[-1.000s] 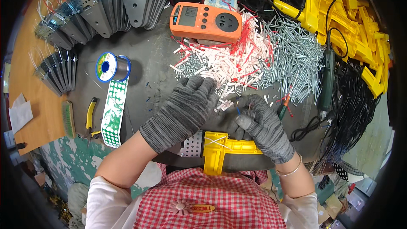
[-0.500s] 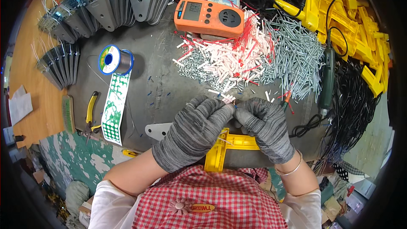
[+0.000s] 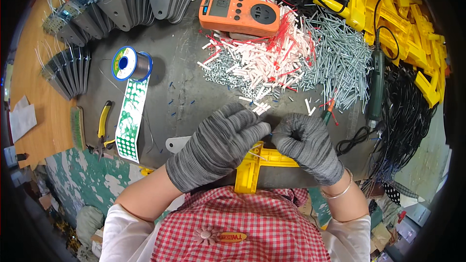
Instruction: The person attaches metal plates to plastic housings using an electric screwdriver, connects wires by twisting them together by hand, and solders the connections using a soldering iron.
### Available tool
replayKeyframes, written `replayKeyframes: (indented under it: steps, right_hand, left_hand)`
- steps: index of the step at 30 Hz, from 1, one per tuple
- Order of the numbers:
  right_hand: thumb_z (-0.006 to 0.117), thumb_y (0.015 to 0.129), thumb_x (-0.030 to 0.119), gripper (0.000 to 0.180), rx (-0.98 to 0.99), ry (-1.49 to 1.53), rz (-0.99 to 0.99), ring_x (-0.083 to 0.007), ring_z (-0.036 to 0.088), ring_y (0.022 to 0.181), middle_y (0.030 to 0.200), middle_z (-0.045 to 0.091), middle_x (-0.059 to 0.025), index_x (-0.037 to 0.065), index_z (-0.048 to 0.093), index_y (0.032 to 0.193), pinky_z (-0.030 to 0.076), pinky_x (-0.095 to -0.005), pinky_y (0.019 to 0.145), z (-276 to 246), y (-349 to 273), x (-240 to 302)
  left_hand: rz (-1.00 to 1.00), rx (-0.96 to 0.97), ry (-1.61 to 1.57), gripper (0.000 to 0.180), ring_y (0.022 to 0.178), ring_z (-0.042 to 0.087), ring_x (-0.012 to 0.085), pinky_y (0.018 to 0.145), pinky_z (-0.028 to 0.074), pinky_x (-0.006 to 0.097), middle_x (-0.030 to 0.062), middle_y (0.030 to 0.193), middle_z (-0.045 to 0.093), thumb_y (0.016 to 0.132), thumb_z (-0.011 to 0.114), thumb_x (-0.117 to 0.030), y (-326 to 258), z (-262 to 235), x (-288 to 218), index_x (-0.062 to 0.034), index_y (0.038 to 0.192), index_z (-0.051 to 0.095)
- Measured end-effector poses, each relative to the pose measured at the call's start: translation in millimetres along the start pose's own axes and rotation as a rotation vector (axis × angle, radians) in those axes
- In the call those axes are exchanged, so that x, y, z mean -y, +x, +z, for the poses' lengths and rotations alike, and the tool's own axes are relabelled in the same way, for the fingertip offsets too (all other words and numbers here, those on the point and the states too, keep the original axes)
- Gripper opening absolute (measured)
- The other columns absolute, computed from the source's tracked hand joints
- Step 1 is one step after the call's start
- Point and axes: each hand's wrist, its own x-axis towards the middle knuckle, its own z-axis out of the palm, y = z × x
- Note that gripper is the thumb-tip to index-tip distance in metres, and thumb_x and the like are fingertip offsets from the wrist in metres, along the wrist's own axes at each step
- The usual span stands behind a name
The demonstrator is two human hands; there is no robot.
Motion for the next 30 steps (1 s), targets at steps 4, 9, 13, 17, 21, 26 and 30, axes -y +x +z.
replayKeyframes:
  steps: [4,9,13,17,21,26,30]
  right_hand:
    - [0.071,0.080,0.019,0.021,-0.056,0.033,-0.030,-0.0133,0.057,0.064,0.071,0.062,-0.0079,-0.001,0.068,0.086,0.049,-0.0298,0.063,0,-1,0]
    - [0.071,0.080,0.020,0.022,0.008,0.027,0.015,-0.0131,0.057,0.063,0.069,0.062,-0.0075,-0.001,0.068,0.086,0.049,-0.0298,0.063,0,1,-1]
    - [0.071,0.080,0.019,0.021,0.014,0.008,-0.025,-0.0123,0.057,0.062,0.069,0.063,-0.0075,-0.001,0.068,0.085,0.049,-0.0292,0.062,0,1,-3]
    - [0.073,0.080,0.021,0.021,0.080,-0.087,0.008,-0.0121,0.060,0.064,0.072,0.066,-0.0070,0.001,0.071,0.087,0.050,-0.0281,0.063,-3,3,0]
    - [0.074,0.080,0.024,0.027,0.042,0.174,0.204,-0.0119,0.064,0.070,0.076,0.068,-0.0070,0.003,0.072,0.097,0.052,-0.0267,0.068,-1,1,7]
    - [0.071,0.087,0.023,0.033,0.060,0.220,0.100,-0.0138,0.068,0.083,0.085,0.071,-0.0094,-0.001,0.069,0.109,0.052,-0.0262,0.077,-6,-3,3]
    - [0.069,0.089,0.017,0.028,-0.010,0.090,0.060,-0.0136,0.068,0.082,0.088,0.072,-0.0080,-0.002,0.068,0.110,0.054,-0.0277,0.078,-13,-11,-1]
  left_hand:
    - [-0.137,-0.078,-0.151,0.028,0.079,0.062,0.0265,0.068,0.052,0.037,0.0081,0.087,0.063,0.075,0.075,-0.012,-1,1,-4,-0.0092,0.103,0.071]
    - [-0.164,-0.065,-0.209,0.026,0.080,0.063,0.0279,0.069,0.052,0.037,0.0096,0.087,0.065,0.077,0.075,-0.010,-2,3,-4,-0.0100,0.103,0.071]
    - [-0.181,-0.039,-0.230,0.025,0.081,0.064,0.0286,0.072,0.052,0.038,0.0103,0.089,0.066,0.078,0.075,-0.010,-5,5,-2,-0.0097,0.103,0.071]
    - [-0.138,-0.026,-0.219,0.027,0.081,0.065,0.0281,0.073,0.052,0.038,0.0104,0.090,0.067,0.079,0.074,-0.011,-7,8,-1,-0.0084,0.105,0.070]
    - [-0.106,0.024,-0.133,0.028,0.082,0.066,0.0270,0.072,0.052,0.038,0.0096,0.088,0.068,0.079,0.074,-0.011,-12,5,0,-0.0084,0.106,0.069]
    - [-0.106,-0.034,-0.263,0.027,0.081,0.066,0.0261,0.073,0.052,0.038,0.0080,0.088,0.068,0.079,0.074,-0.010,-12,9,-7,-0.0087,0.106,0.069]
    - [-0.132,0.008,-0.184,0.027,0.084,0.065,0.0233,0.075,0.050,0.039,0.0048,0.090,0.067,0.080,0.070,-0.011,-16,15,-8,-0.0102,0.107,0.069]
